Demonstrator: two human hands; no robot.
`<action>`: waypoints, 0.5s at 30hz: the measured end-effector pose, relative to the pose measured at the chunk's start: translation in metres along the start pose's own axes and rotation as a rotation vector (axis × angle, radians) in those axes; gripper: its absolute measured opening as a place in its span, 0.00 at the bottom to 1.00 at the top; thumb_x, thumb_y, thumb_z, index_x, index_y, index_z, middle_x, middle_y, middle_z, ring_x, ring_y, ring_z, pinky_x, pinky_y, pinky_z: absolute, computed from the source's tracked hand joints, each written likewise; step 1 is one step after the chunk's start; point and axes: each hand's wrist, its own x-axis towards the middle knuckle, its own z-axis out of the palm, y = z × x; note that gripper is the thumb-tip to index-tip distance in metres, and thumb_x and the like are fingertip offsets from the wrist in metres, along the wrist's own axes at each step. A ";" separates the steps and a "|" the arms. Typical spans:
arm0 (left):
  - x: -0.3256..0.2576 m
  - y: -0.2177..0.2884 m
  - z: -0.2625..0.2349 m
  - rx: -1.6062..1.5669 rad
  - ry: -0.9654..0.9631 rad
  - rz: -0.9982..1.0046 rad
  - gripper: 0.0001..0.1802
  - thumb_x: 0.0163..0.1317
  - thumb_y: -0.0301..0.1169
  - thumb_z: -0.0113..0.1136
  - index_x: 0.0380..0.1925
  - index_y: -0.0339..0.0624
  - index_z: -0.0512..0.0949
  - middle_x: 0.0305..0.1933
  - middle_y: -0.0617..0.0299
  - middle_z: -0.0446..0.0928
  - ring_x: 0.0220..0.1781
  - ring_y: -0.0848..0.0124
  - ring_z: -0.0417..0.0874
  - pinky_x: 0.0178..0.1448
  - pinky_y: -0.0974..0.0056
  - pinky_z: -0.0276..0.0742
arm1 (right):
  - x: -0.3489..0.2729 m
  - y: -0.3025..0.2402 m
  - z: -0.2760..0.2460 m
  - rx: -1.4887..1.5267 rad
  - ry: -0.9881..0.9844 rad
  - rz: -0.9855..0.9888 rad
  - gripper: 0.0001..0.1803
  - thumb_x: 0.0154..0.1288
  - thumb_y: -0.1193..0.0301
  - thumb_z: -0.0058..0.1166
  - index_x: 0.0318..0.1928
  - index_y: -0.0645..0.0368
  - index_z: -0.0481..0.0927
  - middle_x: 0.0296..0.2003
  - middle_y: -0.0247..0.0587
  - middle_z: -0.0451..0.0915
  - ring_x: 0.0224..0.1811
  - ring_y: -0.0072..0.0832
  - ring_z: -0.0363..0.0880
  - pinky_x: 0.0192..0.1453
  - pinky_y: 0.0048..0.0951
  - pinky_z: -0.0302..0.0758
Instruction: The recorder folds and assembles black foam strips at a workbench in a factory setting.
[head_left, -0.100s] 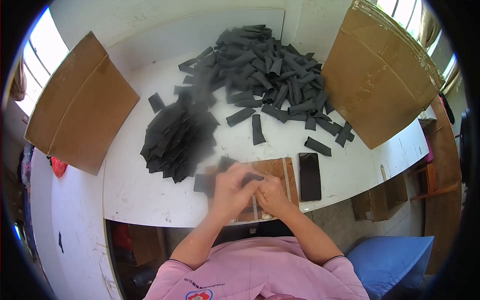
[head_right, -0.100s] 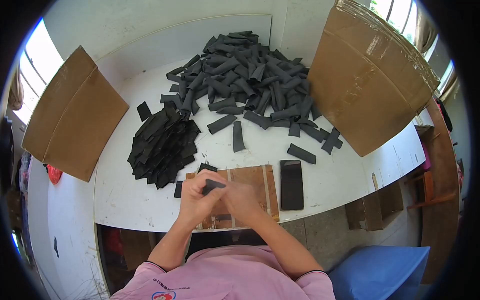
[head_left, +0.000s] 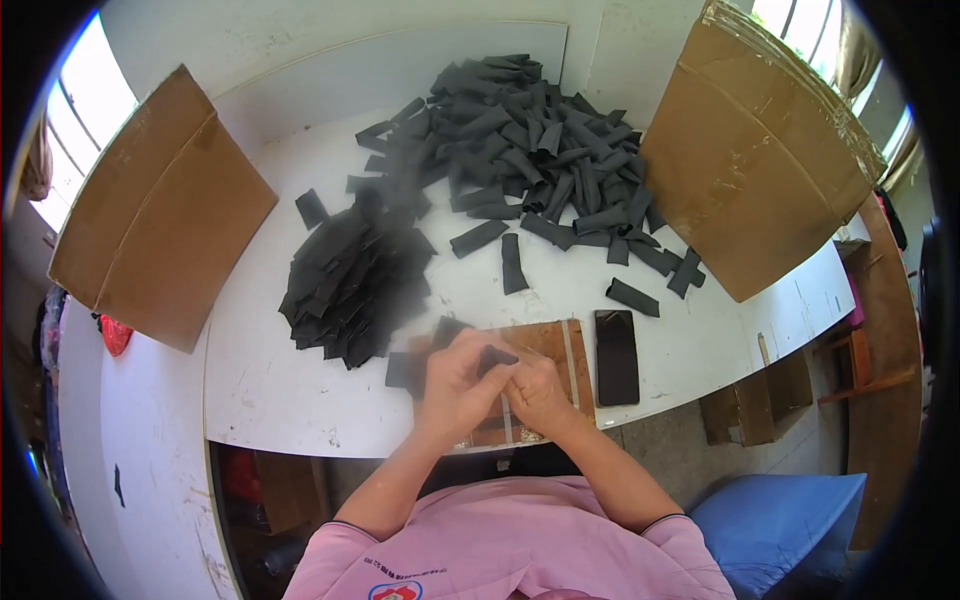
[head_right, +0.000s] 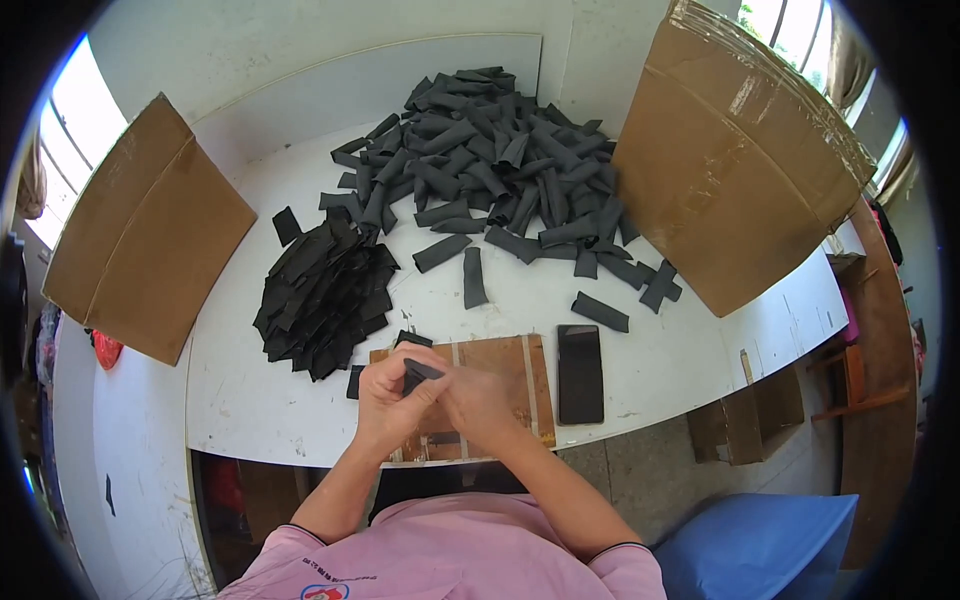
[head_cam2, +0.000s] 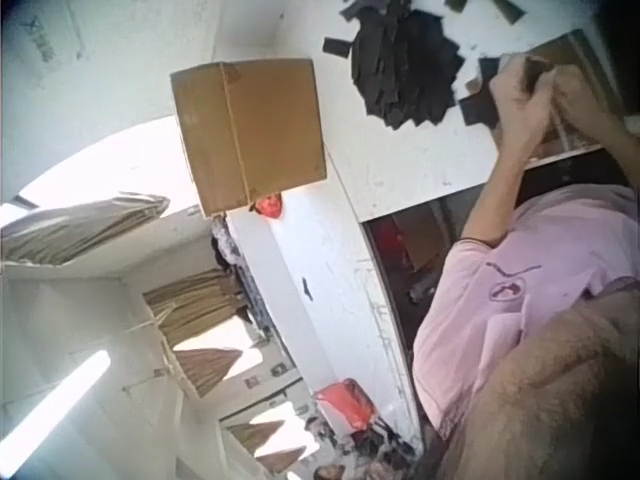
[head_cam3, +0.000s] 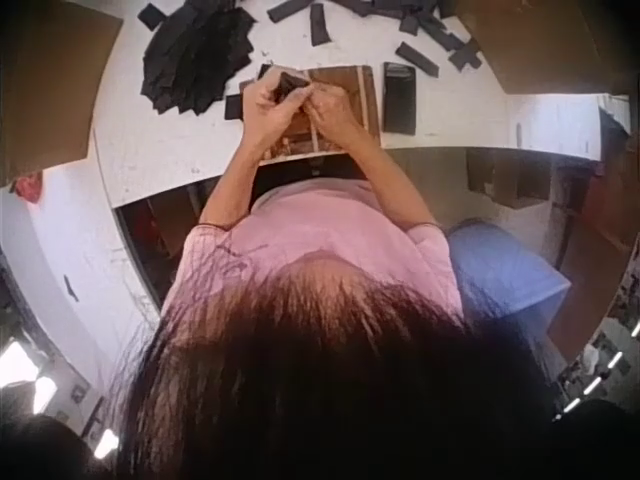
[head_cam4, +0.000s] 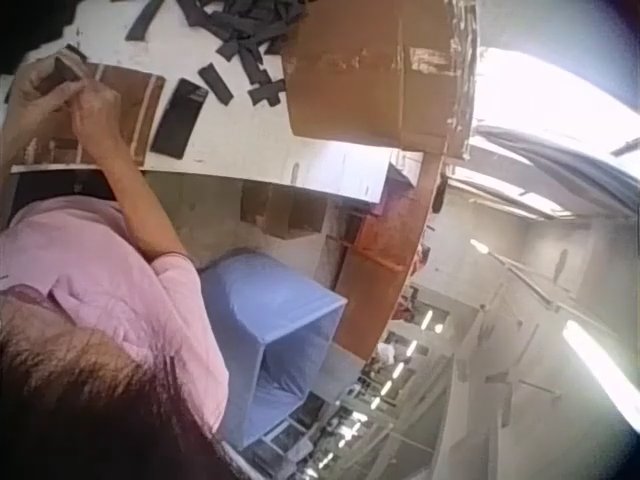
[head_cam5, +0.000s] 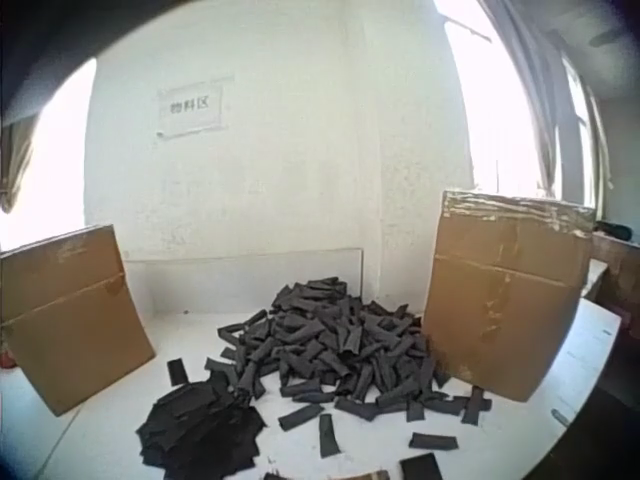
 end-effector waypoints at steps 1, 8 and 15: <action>0.007 0.007 -0.001 -0.145 0.035 0.029 0.10 0.51 0.20 0.55 0.36 0.35 0.74 0.37 0.57 0.75 0.37 0.75 0.74 0.42 0.71 0.70 | 0.011 -0.002 -0.001 0.009 0.003 0.004 0.05 0.54 0.72 0.47 0.32 0.58 0.72 0.25 0.44 0.74 0.26 0.43 0.73 0.28 0.39 0.68; 0.010 0.013 -0.005 -0.626 0.089 -0.017 0.09 0.51 0.23 0.58 0.34 0.35 0.76 0.31 0.56 0.76 0.35 0.71 0.76 0.40 0.69 0.72 | 0.017 -0.007 -0.006 -0.056 -0.030 0.060 0.07 0.52 0.72 0.49 0.33 0.60 0.71 0.23 0.43 0.72 0.28 0.42 0.72 0.28 0.39 0.67; 0.008 0.019 -0.002 -0.426 0.065 0.000 0.08 0.52 0.24 0.57 0.33 0.33 0.76 0.31 0.54 0.75 0.32 0.70 0.76 0.38 0.68 0.73 | 0.003 0.001 -0.002 -0.063 -0.024 0.068 0.07 0.50 0.73 0.50 0.31 0.60 0.71 0.25 0.44 0.73 0.28 0.42 0.72 0.27 0.39 0.67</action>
